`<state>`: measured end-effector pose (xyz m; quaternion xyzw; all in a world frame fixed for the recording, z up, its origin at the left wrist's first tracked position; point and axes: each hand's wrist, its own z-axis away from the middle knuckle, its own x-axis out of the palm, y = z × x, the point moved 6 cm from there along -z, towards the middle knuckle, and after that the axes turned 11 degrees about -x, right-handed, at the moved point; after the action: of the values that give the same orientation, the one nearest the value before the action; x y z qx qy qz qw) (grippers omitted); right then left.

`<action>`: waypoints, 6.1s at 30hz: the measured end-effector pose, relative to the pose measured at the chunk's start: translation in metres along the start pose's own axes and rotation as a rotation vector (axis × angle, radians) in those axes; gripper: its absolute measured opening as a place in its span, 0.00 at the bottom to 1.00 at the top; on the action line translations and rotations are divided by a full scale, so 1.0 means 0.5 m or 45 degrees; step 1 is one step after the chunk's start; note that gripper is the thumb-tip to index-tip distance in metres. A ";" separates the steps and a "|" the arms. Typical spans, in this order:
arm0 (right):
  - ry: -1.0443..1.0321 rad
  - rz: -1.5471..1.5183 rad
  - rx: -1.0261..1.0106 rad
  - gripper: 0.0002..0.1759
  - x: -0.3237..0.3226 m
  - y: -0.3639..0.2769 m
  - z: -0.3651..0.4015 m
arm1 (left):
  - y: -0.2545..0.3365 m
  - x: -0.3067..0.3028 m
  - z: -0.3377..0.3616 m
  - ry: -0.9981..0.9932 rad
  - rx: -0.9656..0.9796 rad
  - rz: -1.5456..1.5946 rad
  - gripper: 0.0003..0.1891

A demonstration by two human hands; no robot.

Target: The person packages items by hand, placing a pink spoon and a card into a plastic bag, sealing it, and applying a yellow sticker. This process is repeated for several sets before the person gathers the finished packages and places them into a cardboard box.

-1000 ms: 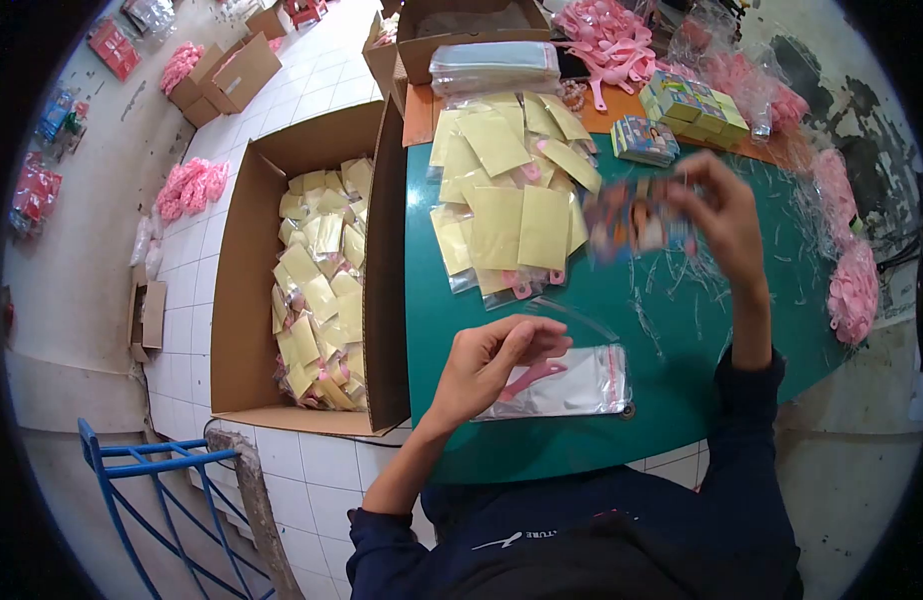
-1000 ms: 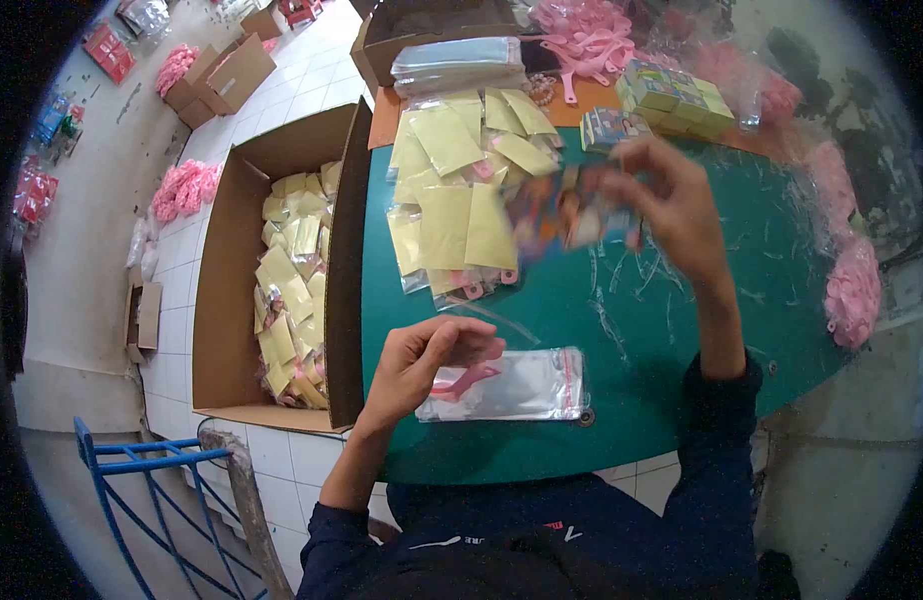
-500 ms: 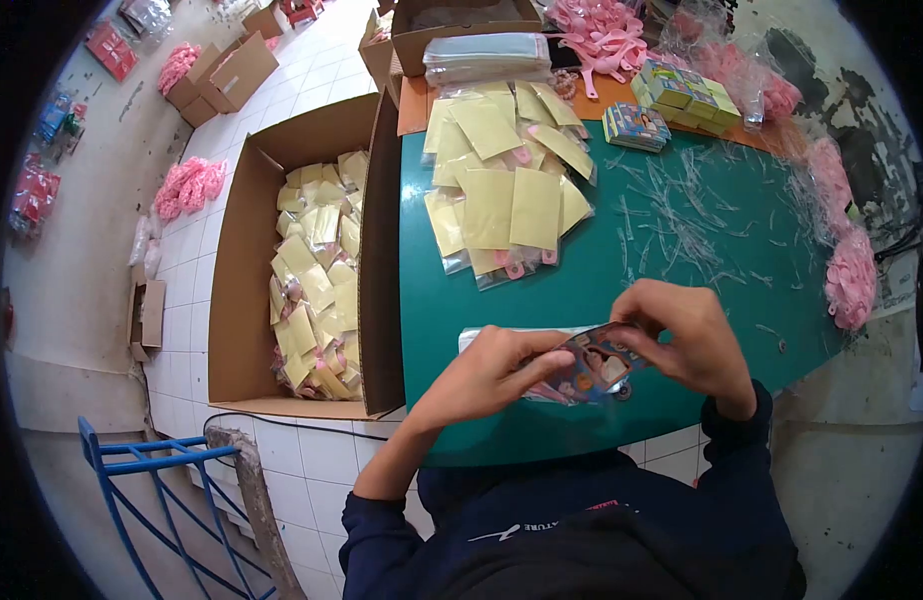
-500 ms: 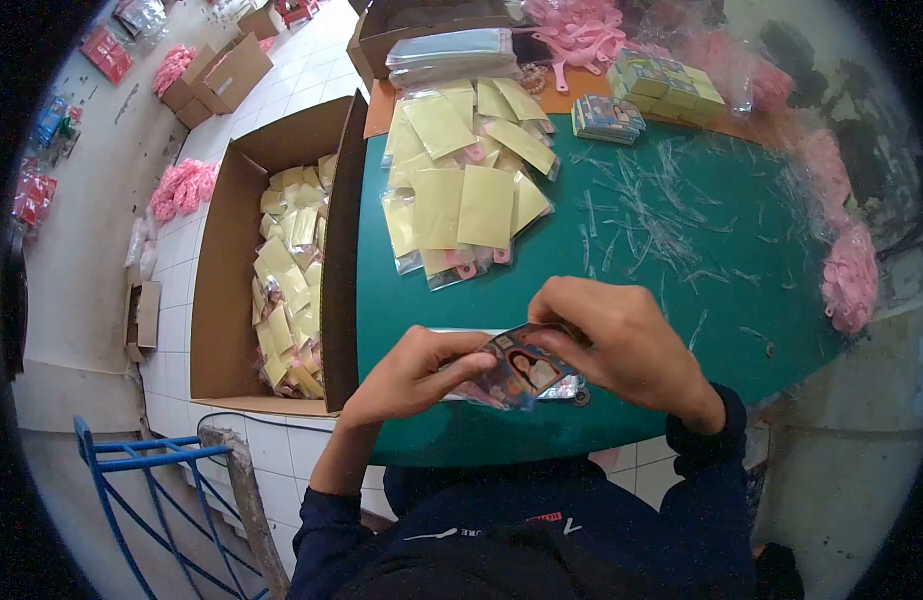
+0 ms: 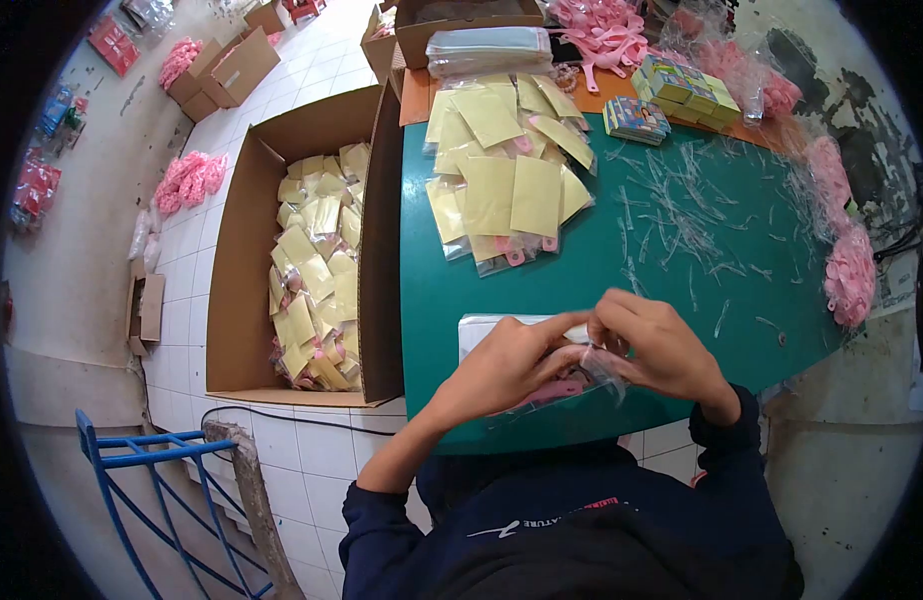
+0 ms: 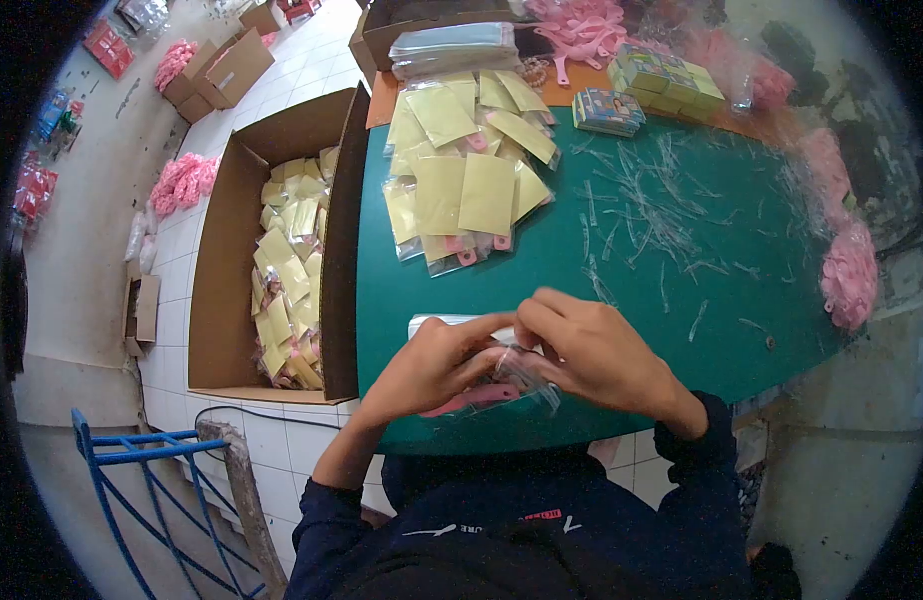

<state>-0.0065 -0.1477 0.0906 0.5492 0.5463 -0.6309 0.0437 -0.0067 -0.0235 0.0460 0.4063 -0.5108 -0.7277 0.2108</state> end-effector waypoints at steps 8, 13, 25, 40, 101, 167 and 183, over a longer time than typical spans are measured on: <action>-0.102 -0.408 0.377 0.18 0.038 0.050 0.010 | -0.033 0.001 0.021 0.191 -0.101 -0.071 0.44; -0.018 -0.843 0.334 0.16 0.080 0.098 0.049 | -0.094 -0.020 0.091 0.034 -0.089 0.238 0.43; -0.008 -0.965 0.632 0.08 0.064 0.089 0.100 | -0.099 0.008 0.123 0.046 -0.271 0.458 0.44; 0.054 0.073 -0.104 0.18 0.064 -0.032 0.048 | -0.133 0.074 0.129 0.181 -0.364 1.060 0.32; 0.303 0.009 0.088 0.29 0.117 0.013 0.102 | -0.130 0.102 0.167 0.041 -0.473 1.280 0.17; 0.360 0.278 0.201 0.46 -0.063 0.251 -0.142 | -0.123 -0.184 -0.089 0.941 -0.125 -0.413 0.47; 0.604 0.209 0.413 0.59 0.015 0.416 -0.269 | -0.307 -0.379 -0.328 1.072 -0.161 0.352 0.47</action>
<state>0.2134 -0.1276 -0.0216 0.7234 0.3871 -0.5584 -0.1227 0.2522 0.0792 -0.0472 0.5812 -0.3845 -0.4938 0.5202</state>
